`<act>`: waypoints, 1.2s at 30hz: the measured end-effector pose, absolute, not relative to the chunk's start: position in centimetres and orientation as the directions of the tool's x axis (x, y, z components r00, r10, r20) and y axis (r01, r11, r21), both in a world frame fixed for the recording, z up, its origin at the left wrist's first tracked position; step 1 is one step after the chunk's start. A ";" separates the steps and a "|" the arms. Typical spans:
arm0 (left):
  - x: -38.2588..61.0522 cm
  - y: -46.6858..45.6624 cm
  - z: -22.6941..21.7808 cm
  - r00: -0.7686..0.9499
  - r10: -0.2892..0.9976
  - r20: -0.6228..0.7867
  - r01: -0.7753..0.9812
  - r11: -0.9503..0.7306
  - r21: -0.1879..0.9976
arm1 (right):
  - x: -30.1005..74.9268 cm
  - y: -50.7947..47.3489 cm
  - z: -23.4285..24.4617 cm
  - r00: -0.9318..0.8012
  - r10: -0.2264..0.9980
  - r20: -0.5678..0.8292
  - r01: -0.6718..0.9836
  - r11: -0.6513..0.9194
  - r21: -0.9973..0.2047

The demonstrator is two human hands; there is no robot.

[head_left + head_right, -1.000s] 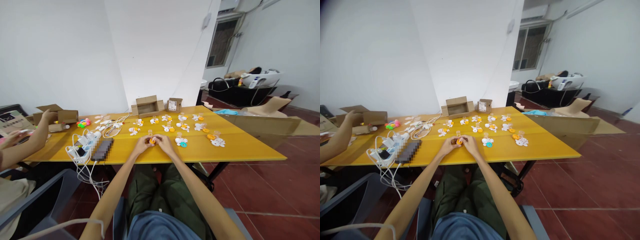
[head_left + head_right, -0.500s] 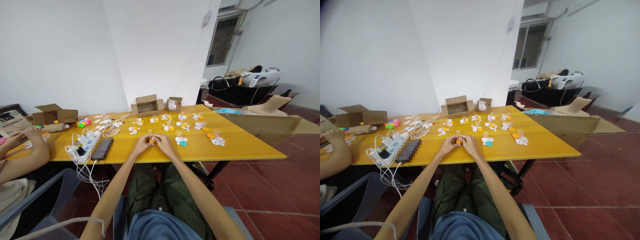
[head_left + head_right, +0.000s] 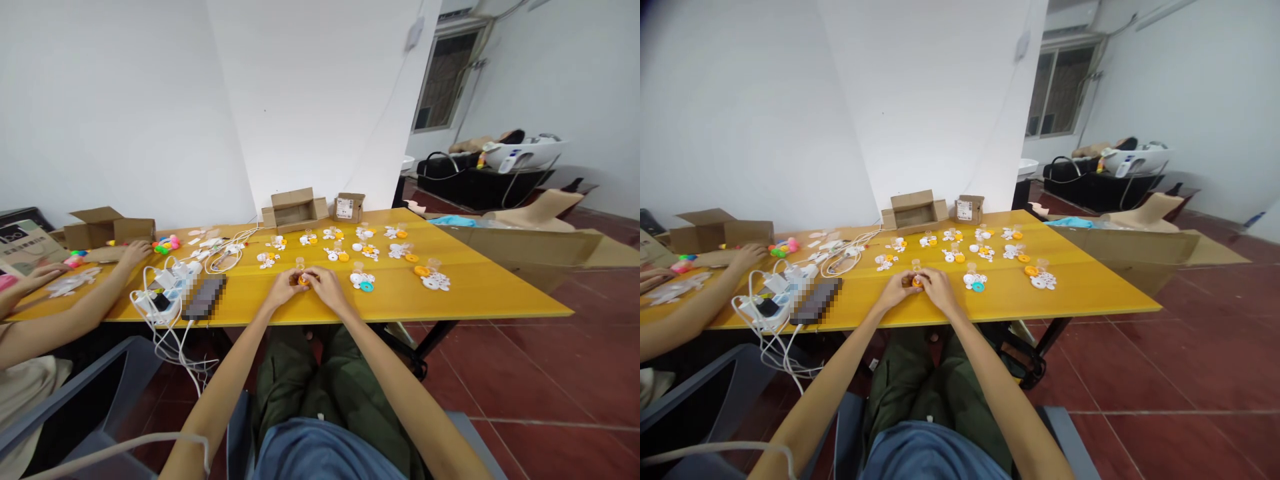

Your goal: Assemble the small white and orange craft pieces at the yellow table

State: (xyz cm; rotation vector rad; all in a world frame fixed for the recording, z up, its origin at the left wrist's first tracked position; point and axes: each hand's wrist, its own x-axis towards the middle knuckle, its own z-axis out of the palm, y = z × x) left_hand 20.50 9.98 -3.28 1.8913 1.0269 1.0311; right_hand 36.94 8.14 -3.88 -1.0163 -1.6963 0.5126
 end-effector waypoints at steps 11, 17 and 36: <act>20.5 10.0 -3.3 0.364 0.885 0.291 0.274 -0.400 0.875 | 37.1 8.4 -4.3 -0.134 0.780 0.612 0.414 0.605 -0.680; 20.5 9.9 -3.3 0.364 0.887 0.285 0.259 -0.391 0.883 | 37.1 8.2 -4.1 -0.143 0.779 0.611 0.415 0.608 -0.677; 20.8 9.7 -2.8 0.363 0.884 0.294 0.184 -0.377 0.908 | 37.3 8.5 -4.3 -0.199 0.724 0.660 0.429 0.670 -0.606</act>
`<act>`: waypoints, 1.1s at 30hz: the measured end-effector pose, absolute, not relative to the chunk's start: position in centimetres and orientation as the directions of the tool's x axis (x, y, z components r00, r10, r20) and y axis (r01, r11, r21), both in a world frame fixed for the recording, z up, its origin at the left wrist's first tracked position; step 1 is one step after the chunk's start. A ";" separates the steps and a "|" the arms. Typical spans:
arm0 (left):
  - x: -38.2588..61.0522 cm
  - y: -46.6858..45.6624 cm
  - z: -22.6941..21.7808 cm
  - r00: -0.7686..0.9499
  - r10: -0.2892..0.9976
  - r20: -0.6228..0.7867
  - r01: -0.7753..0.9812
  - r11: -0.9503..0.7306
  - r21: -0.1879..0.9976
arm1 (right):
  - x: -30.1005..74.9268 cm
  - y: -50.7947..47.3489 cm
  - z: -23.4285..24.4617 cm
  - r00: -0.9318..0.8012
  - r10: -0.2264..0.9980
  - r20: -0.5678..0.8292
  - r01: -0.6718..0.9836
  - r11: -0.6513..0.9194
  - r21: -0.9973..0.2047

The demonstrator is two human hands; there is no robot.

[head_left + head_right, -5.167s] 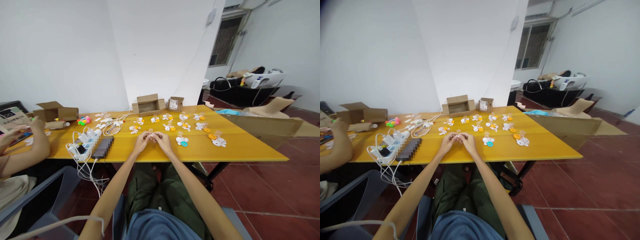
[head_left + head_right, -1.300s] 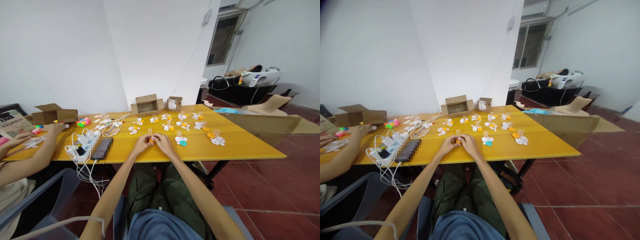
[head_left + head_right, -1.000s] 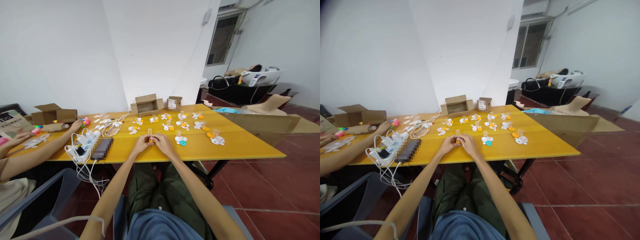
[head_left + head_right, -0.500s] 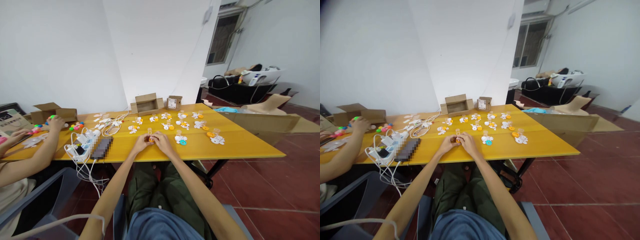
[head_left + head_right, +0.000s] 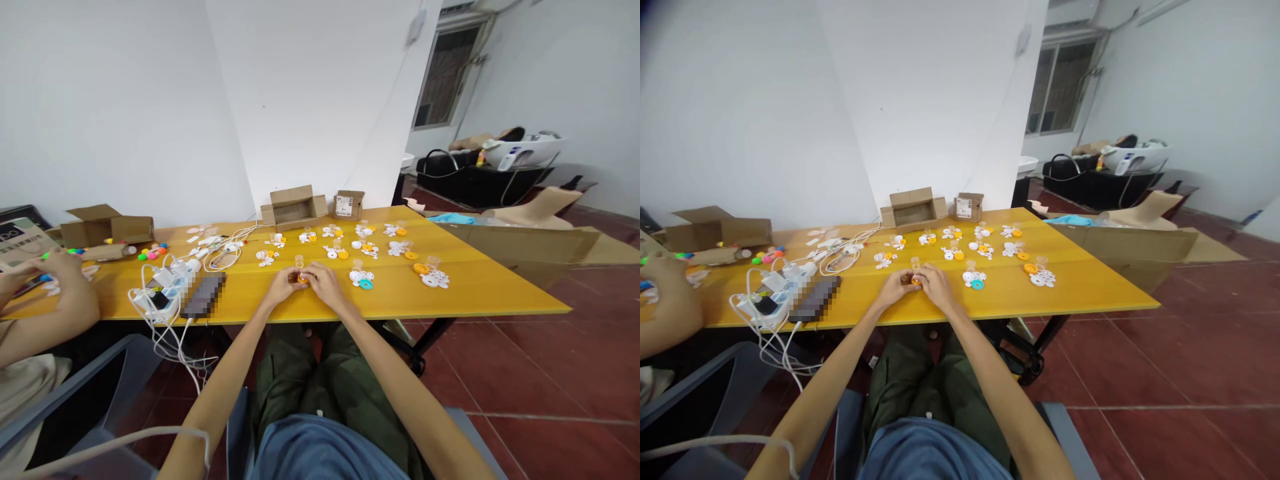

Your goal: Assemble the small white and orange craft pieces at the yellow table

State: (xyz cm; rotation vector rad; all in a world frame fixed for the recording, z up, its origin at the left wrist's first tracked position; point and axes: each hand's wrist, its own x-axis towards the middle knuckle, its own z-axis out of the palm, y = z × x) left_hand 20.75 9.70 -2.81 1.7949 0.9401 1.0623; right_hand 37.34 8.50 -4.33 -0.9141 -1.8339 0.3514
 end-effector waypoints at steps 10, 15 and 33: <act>20.5 9.8 -2.9 0.363 0.888 0.281 0.166 -0.358 0.919 | 37.2 8.4 -4.1 -0.196 0.729 0.656 0.443 0.662 -0.605; 20.4 9.9 -2.9 0.367 0.883 0.291 0.176 -0.374 0.911 | 37.0 8.3 -3.9 -0.200 0.723 0.661 0.427 0.672 -0.605; 20.6 9.8 -2.6 0.366 0.882 0.296 0.190 -0.383 0.904 | 37.0 8.6 -4.3 -0.212 0.707 0.675 0.441 0.686 -0.579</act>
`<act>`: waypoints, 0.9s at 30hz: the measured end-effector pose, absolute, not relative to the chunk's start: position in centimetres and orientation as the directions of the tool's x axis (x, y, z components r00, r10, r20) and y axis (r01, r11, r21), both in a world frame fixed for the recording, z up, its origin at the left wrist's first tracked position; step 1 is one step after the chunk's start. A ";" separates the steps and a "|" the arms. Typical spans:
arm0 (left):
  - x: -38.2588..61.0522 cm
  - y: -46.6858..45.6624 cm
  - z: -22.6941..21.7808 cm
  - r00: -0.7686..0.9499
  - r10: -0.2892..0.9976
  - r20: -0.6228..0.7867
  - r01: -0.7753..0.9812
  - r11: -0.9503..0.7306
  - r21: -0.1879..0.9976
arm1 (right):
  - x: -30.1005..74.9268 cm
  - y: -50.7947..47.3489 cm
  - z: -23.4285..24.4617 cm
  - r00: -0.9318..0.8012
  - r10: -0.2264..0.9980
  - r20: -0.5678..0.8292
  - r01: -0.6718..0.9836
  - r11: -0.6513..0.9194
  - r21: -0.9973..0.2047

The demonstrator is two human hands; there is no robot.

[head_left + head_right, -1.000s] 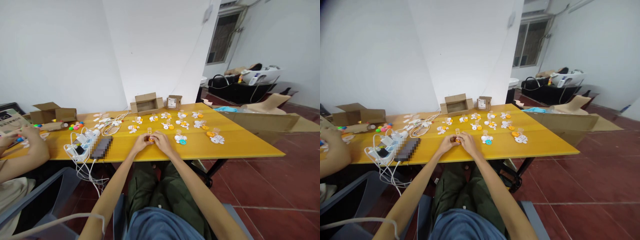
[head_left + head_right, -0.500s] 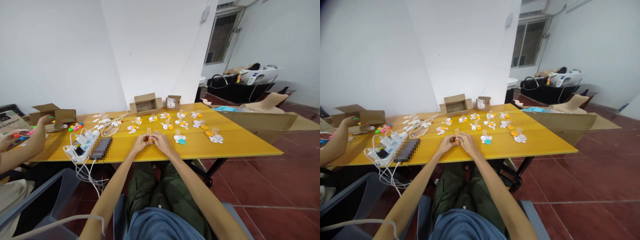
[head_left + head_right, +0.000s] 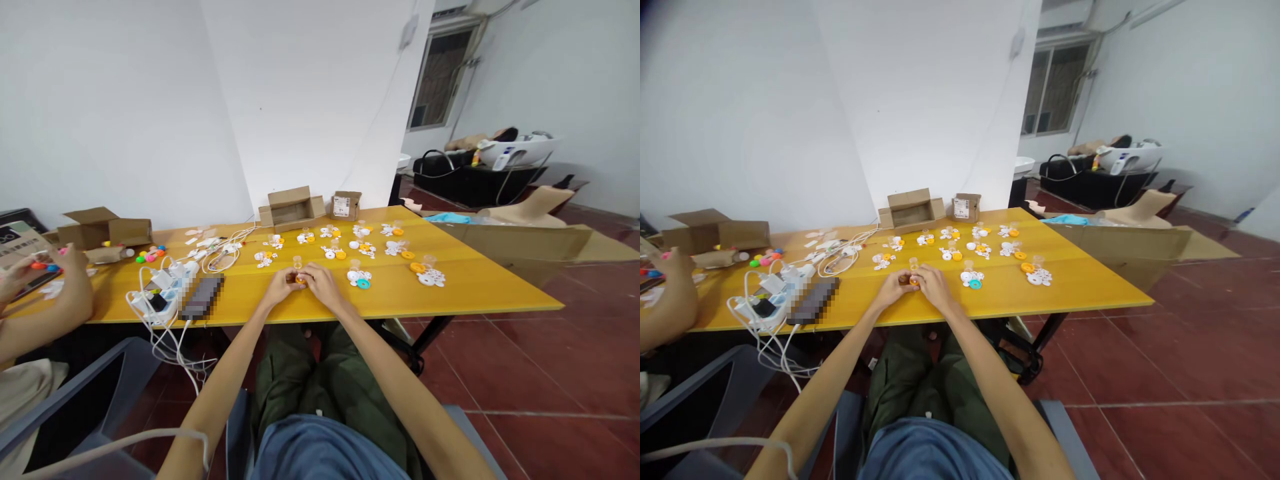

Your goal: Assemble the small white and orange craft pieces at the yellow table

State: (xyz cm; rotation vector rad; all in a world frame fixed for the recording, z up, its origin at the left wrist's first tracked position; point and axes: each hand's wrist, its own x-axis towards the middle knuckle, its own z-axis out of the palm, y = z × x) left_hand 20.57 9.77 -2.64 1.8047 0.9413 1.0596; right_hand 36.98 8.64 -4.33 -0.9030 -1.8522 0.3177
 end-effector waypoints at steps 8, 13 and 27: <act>20.6 9.6 -2.5 0.355 0.886 0.297 0.205 -0.384 0.900 | 37.0 8.4 -4.2 -0.210 0.727 0.654 0.472 0.661 -0.583; 20.7 9.4 -2.2 0.348 0.889 0.298 0.199 -0.380 0.903 | 37.0 8.5 -4.2 -0.202 0.739 0.642 0.480 0.647 -0.593; 20.6 9.8 -2.9 0.344 0.888 0.306 0.245 -0.400 0.883 | 36.9 8.4 -4.2 -0.132 0.784 0.607 0.411 0.600 -0.686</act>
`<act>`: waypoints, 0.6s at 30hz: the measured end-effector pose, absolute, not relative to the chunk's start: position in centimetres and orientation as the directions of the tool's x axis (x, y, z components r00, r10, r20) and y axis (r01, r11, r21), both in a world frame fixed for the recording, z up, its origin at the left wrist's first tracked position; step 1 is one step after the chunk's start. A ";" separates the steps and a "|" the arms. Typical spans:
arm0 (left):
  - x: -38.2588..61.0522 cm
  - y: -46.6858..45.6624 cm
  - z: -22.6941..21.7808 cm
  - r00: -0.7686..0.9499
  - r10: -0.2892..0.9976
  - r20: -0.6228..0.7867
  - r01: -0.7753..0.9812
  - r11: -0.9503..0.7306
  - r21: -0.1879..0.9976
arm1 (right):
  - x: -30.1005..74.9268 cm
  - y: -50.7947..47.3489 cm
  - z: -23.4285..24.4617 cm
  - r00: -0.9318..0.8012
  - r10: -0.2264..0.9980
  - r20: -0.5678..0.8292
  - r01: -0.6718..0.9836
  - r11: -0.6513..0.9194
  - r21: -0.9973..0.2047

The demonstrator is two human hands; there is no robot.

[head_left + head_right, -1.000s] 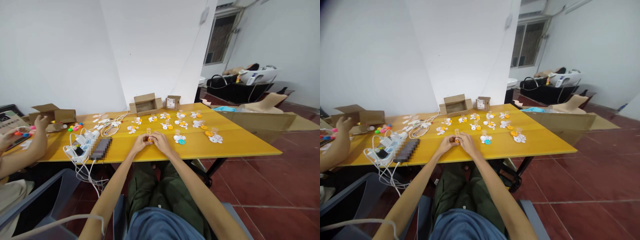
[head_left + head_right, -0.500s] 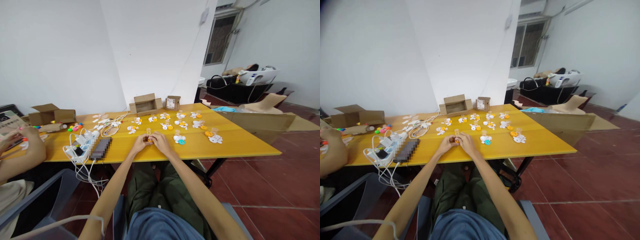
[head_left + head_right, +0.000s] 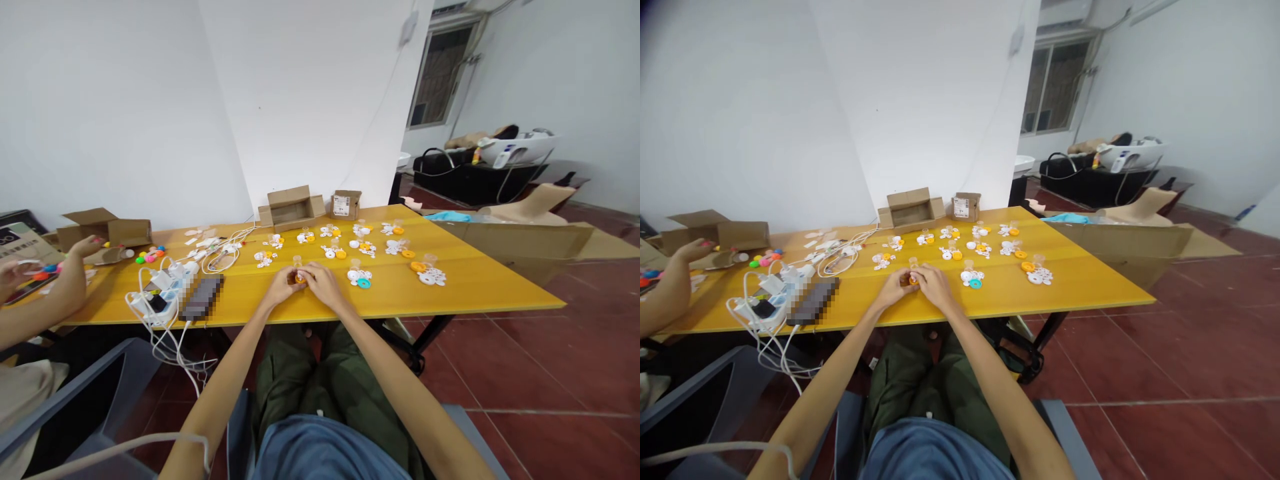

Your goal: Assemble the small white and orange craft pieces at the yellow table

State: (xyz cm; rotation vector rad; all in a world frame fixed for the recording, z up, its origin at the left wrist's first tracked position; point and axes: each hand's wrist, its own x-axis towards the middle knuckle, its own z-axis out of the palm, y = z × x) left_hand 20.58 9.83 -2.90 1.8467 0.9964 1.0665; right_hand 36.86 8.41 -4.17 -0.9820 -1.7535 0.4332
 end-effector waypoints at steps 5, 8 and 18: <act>20.4 10.0 -2.8 0.302 0.915 0.268 0.208 -0.337 0.918 | 37.1 9.3 -4.6 0.006 0.862 0.507 0.220 0.494 -0.841; 20.3 10.0 -2.5 0.243 0.935 0.257 0.192 -0.306 0.933 | 37.3 9.8 -4.9 0.020 0.937 0.350 0.042 0.349 -0.936; 20.0 9.8 -1.8 0.164 0.945 0.282 0.056 -0.294 0.954 | 36.5 8.8 -4.3 -0.342 0.933 0.112 -0.513 -0.085 -0.854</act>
